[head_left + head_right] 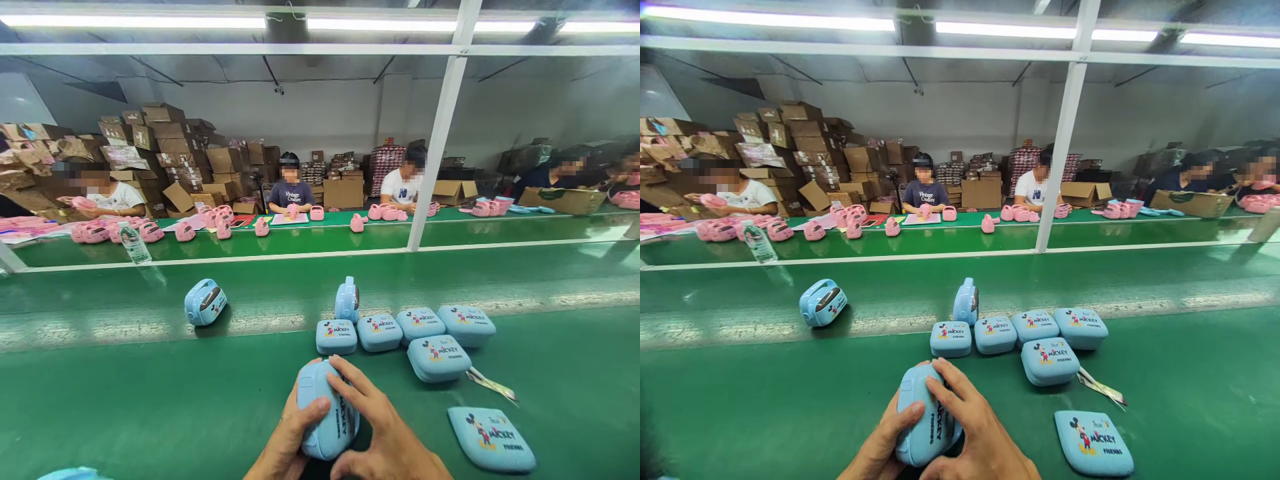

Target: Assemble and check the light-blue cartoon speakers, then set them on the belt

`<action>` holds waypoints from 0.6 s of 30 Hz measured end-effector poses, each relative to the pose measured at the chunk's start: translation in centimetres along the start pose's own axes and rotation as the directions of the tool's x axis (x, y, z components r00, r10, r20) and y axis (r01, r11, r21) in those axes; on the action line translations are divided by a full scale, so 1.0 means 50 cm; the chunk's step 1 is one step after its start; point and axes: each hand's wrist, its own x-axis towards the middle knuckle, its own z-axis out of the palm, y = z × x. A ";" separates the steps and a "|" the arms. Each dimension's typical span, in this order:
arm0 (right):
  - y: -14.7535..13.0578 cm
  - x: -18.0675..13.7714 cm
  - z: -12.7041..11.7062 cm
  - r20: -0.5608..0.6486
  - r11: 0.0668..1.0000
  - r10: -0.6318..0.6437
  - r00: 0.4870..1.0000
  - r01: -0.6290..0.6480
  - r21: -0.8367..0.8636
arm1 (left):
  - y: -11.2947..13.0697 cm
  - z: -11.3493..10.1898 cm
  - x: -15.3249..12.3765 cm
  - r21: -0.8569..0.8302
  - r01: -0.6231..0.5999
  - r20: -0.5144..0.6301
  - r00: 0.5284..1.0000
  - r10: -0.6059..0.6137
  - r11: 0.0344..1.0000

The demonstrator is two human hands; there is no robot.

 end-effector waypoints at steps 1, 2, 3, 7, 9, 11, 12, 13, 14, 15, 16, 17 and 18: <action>0.005 -0.003 0.003 -0.012 0.999 -0.024 1.000 0.024 -0.023 | 0.003 0.002 -0.001 0.021 -0.006 0.000 1.000 0.006 1.000; 0.011 -0.005 0.006 -0.027 0.998 -0.038 0.999 0.037 -0.043 | 0.005 0.004 -0.001 0.045 -0.010 -0.005 1.000 0.010 0.999; 0.015 -0.007 0.008 -0.040 0.997 -0.048 0.998 0.045 -0.061 | 0.007 0.005 -0.001 0.070 -0.012 -0.010 1.000 0.013 0.997; 0.021 -0.010 0.007 -0.086 0.987 -0.092 0.992 0.079 -0.138 | 0.009 0.006 -0.002 0.138 -0.046 -0.021 0.999 0.050 0.989; 0.017 -0.010 0.002 -0.099 0.980 -0.108 0.989 0.089 -0.178 | 0.008 0.006 -0.002 0.150 -0.070 -0.019 0.997 0.074 0.986; 0.011 -0.010 -0.004 -0.103 0.973 -0.115 0.988 0.091 -0.213 | 0.007 0.006 -0.004 0.164 -0.084 -0.020 0.996 0.088 0.983; 0.007 -0.010 -0.007 -0.103 0.969 -0.116 0.988 0.090 -0.230 | 0.007 0.007 -0.006 0.174 -0.088 -0.024 0.995 0.093 0.981; 0.004 -0.010 -0.010 -0.101 0.966 -0.119 0.988 0.092 -0.243 | 0.008 0.009 -0.008 0.185 -0.088 -0.030 0.995 0.095 0.979; 0.001 -0.010 -0.013 -0.098 0.963 -0.124 0.987 0.095 -0.253 | 0.010 0.011 -0.010 0.198 -0.086 -0.037 0.995 0.096 0.976; -0.002 -0.010 -0.016 -0.096 0.960 -0.129 0.987 0.100 -0.261 | 0.012 0.013 -0.012 0.211 -0.084 -0.043 0.995 0.095 0.974; -0.004 -0.010 -0.018 -0.095 0.958 -0.134 0.986 0.105 -0.266 | 0.015 0.015 -0.014 0.223 -0.080 -0.047 0.995 0.093 0.972; -0.007 -0.009 -0.019 -0.097 0.956 -0.139 0.986 0.108 -0.271 | 0.018 0.017 -0.015 0.232 -0.073 -0.050 0.995 0.087 0.970; -0.010 -0.008 -0.020 -0.101 0.955 -0.143 0.985 0.111 -0.277 | 0.020 0.019 -0.016 0.240 -0.064 -0.052 0.996 0.079 0.969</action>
